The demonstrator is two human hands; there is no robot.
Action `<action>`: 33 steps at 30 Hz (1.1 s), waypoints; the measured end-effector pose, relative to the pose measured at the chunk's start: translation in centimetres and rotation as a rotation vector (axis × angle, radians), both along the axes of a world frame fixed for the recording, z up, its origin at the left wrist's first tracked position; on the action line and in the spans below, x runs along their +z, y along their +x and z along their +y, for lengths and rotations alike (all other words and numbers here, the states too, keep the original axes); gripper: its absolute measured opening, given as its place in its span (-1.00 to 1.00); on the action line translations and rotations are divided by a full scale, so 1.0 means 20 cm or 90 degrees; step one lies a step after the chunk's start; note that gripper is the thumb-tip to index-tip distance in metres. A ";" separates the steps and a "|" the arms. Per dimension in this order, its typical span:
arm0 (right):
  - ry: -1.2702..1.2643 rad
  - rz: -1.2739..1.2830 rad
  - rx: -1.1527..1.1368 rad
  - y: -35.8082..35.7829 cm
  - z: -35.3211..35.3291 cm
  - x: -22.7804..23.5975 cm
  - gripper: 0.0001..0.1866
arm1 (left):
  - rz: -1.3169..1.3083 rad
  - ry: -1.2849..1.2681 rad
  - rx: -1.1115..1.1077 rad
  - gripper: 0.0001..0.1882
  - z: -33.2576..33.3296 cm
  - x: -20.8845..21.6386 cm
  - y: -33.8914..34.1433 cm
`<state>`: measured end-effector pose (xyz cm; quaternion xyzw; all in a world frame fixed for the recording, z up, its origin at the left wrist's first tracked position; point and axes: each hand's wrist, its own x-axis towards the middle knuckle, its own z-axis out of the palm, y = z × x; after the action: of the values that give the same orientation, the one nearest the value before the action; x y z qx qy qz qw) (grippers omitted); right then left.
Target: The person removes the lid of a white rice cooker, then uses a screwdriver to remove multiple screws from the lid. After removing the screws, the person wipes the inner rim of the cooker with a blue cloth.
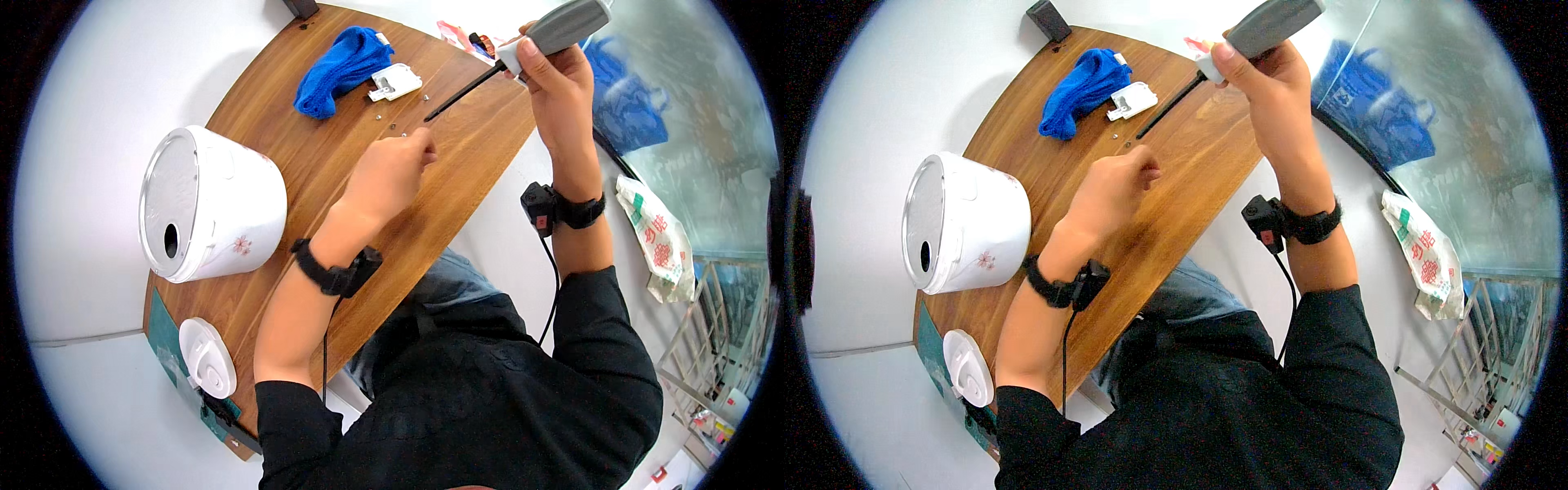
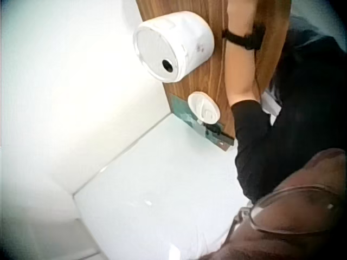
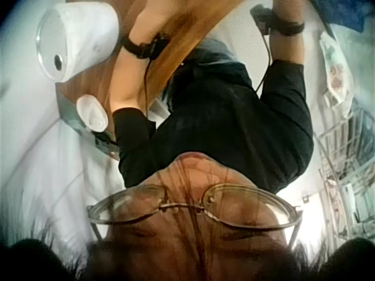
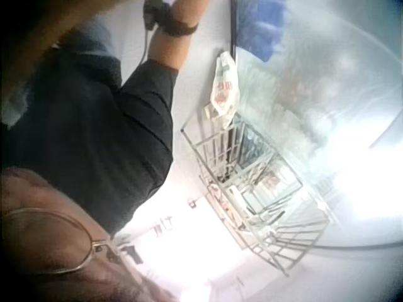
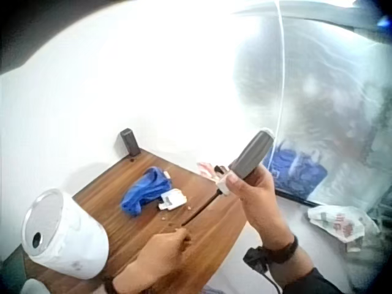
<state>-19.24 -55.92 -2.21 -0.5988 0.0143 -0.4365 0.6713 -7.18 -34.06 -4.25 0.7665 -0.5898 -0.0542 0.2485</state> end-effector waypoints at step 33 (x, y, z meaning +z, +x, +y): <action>-0.023 0.014 0.281 0.37 0.60 0.29 -0.66 | 0.088 -0.264 0.203 -0.53 1.33 0.68 -0.07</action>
<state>-11.89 -43.96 3.53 -0.6043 -0.1173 -0.2726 0.7394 -8.50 -7.45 9.43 0.7769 -0.4419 0.0552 0.4452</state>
